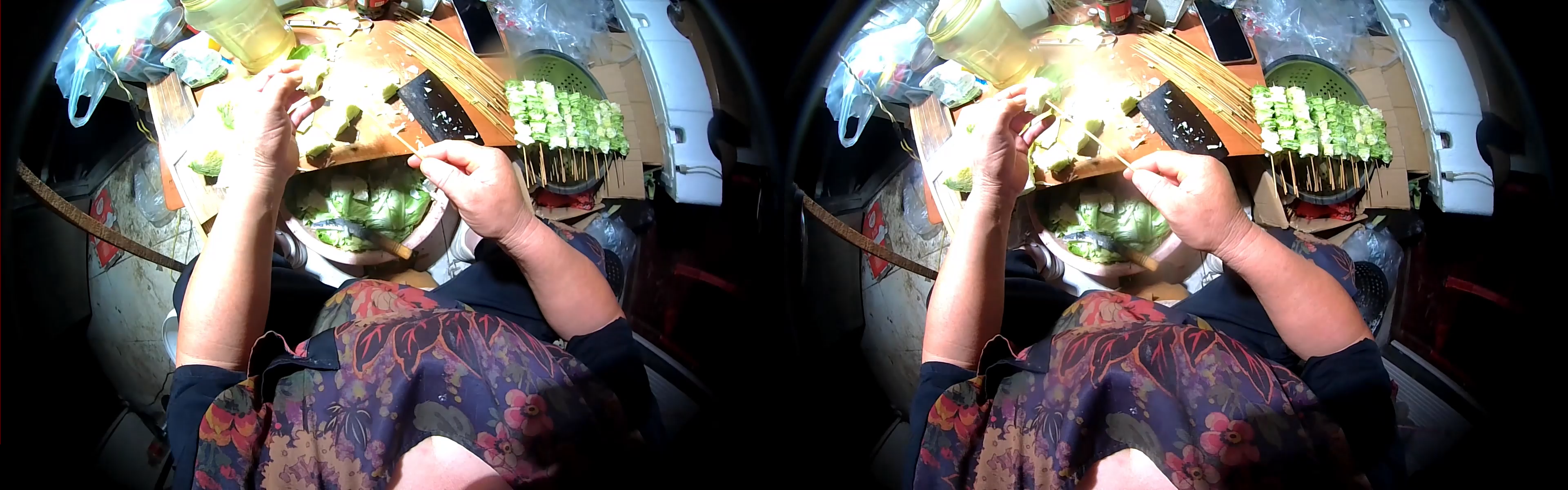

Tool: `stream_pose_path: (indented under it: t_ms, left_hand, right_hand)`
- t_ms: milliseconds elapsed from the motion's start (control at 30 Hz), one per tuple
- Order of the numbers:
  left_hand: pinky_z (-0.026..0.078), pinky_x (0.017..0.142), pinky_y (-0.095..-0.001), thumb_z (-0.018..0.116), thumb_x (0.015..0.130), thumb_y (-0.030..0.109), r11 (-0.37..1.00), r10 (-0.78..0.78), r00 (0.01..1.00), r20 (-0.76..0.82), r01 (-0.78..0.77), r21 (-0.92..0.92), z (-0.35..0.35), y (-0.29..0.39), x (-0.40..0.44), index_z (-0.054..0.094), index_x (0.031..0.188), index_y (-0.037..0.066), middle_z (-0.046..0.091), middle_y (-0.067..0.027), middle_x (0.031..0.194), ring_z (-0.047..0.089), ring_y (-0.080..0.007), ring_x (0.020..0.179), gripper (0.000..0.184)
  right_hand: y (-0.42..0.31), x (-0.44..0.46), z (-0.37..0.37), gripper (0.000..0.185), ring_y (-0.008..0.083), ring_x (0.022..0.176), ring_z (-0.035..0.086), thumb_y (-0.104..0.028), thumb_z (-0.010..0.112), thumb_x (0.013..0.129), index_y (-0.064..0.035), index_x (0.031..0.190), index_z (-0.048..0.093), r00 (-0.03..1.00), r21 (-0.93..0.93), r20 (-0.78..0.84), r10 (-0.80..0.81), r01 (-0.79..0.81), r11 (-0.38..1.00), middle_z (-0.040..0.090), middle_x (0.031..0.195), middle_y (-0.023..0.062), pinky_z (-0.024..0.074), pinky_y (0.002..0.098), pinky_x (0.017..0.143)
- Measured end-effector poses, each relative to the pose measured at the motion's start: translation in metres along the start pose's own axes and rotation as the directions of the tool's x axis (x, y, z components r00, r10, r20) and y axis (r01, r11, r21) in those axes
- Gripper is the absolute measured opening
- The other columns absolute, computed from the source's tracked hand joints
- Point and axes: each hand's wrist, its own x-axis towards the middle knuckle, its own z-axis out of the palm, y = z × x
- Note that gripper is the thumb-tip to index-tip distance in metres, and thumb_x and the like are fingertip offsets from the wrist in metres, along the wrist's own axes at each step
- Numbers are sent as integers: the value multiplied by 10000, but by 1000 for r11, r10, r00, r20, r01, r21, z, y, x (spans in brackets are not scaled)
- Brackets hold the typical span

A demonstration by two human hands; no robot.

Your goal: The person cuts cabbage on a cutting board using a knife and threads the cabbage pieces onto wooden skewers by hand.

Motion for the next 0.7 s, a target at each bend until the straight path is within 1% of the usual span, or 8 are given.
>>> stream_pose_path:
  t_ms: [33, 167, 233, 467, 533, 567, 633, 700]
  left_hand:
    - [553, 794, -346, 596, 849, 104, 1000, -1, 1000, 1, 1, 0, 1, -1, -1, 589, 1082, 5, 609, -71, 990, 622, -166, 884, 253]
    - [552, 805, -336, 657, 843, 64, 999, 34, 999, 6, -34, -9, -2, -10, 4, 583, 1094, -11, 622, -82, 1019, 629, -172, 906, 272]
    - [553, 806, -333, 666, 841, 47, 998, 59, 998, 4, -59, 2, -2, -11, 5, 580, 1099, -14, 624, -83, 1016, 630, -171, 900, 280]
    - [568, 753, -336, 643, 844, 49, 999, -14, 1000, -21, 13, -34, -2, -9, 7, 581, 1083, -15, 629, -88, 980, 627, -163, 867, 255]
    - [571, 740, -339, 640, 842, 57, 997, -30, 999, -25, 28, -68, -6, -11, 10, 586, 1071, -13, 631, -89, 972, 626, -162, 859, 245]
    - [573, 737, -340, 637, 840, 63, 997, -34, 999, -18, 32, -76, -7, -12, 10, 589, 1062, -10, 631, -84, 962, 626, -161, 852, 238]
    - [574, 734, -341, 634, 839, 69, 996, -38, 999, -10, 37, -85, -5, -10, 9, 591, 1054, -7, 630, -80, 952, 625, -159, 844, 232]
    - [574, 744, -336, 633, 850, 68, 999, -40, 999, -1, 40, -34, 0, -7, 5, 595, 1044, 9, 625, -63, 939, 624, -148, 843, 206]
  right_hand:
    - [-1, 0, -2, 204, 84, 866, 600, -134, 583, 926, 27, 1015, 673, 998, -13, 37, 46, -46, 999, 687, 945, 57, 475, 231, 791]
    - [1, -1, -1, 206, 86, 863, 602, -138, 584, 927, 25, 1015, 674, 999, 2, 24, 35, -35, 999, 688, 941, 57, 477, 233, 787]
    - [1, -1, 1, 199, 91, 750, 615, -168, 611, 901, 5, 950, 695, 1000, 26, -21, 22, -21, 999, 690, 839, 75, 490, 243, 716]
    - [1, -2, 1, 201, 103, 754, 626, -168, 613, 897, 7, 951, 694, 998, 3, -46, -34, 34, 999, 690, 846, 82, 493, 249, 718]
    - [-1, -3, -1, 208, 86, 850, 606, -141, 586, 922, 24, 1012, 677, 1000, -7, 0, 4, -4, 1000, 692, 927, 61, 481, 236, 778]
    - [0, -3, 0, 208, 86, 850, 606, -141, 586, 922, 24, 1012, 677, 1000, -7, 0, 4, -4, 1000, 692, 927, 61, 481, 236, 778]
    - [3, -2, 2, 198, 97, 740, 622, -168, 619, 891, 4, 954, 695, 997, 7, -60, -39, 40, 999, 690, 843, 81, 493, 248, 706]
    - [4, -2, 1, 198, 95, 737, 620, -168, 620, 891, 3, 954, 696, 998, 6, -55, -29, 29, 1000, 690, 841, 79, 493, 248, 704]
